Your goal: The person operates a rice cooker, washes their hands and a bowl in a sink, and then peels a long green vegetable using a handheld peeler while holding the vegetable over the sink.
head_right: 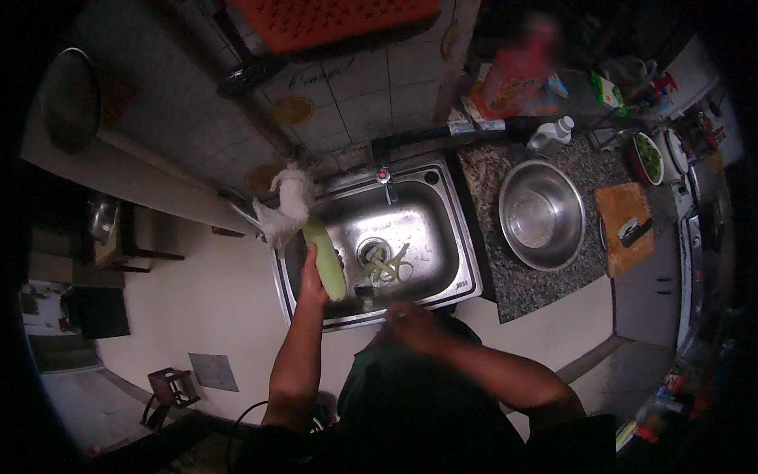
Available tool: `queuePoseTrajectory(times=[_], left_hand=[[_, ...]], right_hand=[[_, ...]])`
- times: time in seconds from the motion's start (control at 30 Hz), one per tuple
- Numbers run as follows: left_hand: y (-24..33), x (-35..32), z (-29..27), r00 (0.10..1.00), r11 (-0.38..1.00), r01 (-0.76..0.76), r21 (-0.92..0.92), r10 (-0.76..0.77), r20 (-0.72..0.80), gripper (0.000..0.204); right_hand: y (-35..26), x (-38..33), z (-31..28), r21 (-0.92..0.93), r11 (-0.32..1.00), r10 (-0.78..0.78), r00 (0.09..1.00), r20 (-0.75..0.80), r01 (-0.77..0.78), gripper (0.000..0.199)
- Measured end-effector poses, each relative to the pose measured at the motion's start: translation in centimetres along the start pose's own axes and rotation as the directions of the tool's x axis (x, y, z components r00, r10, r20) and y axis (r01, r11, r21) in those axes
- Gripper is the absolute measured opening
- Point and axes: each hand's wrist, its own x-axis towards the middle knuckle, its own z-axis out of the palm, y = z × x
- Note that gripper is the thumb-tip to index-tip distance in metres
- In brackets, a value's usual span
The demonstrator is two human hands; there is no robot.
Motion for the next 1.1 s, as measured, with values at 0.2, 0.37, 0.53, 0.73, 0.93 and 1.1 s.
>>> queuePoseTrajectory(times=[0.2, 0.37, 0.53, 0.73, 0.93, 1.1], left_hand=[[-1.1, -4.9, 2.2, 0.994, 0.985, 0.064, -0.158, -0.05, 0.092, 0.046], [-3.0, -6.3, 0.6, 0.968, 0.985, 0.159, -0.07, -0.142, 0.206, 0.048], [-3.3, -6.5, 1.6, 0.991, 0.993, 0.112, -0.024, -0.11, 0.069, 0.045], [-2.9, -5.6, 2.4, 0.998, 0.999, 0.028, -0.023, -0.029, -0.063, 0.041], [-1.4, -4.6, 3.7, 0.996, 0.995, 0.086, -0.059, -0.083, 0.042, 0.048], [-1.7, -1.8, 3.8, 0.999, 0.99, -0.025, -0.136, 0.018, -0.047, 0.045]], right_hand=[[-2.4, 4.7, -3.5, -0.018, 1.0, 0.026, 1.0, -0.001, -0.026, 0.03], [-5.1, 8.1, -2.2, 0.009, 0.993, 0.118, 0.992, -0.033, -0.117, 0.032], [-4.4, 10.1, 0.0, -0.156, 0.985, -0.086, 0.991, -0.098, 0.07, 0.032], [-6.4, 8.3, 0.9, -0.263, 0.964, -0.069, 0.992, -0.109, 0.038, 0.03], [-4.8, 5.7, 1.4, -0.387, 0.92, -0.106, 0.99, -0.09, 0.063, 0.029], [-4.6, 3.3, 0.9, -0.411, 0.911, 0.029, 0.999, -0.02, -0.035, 0.029]])
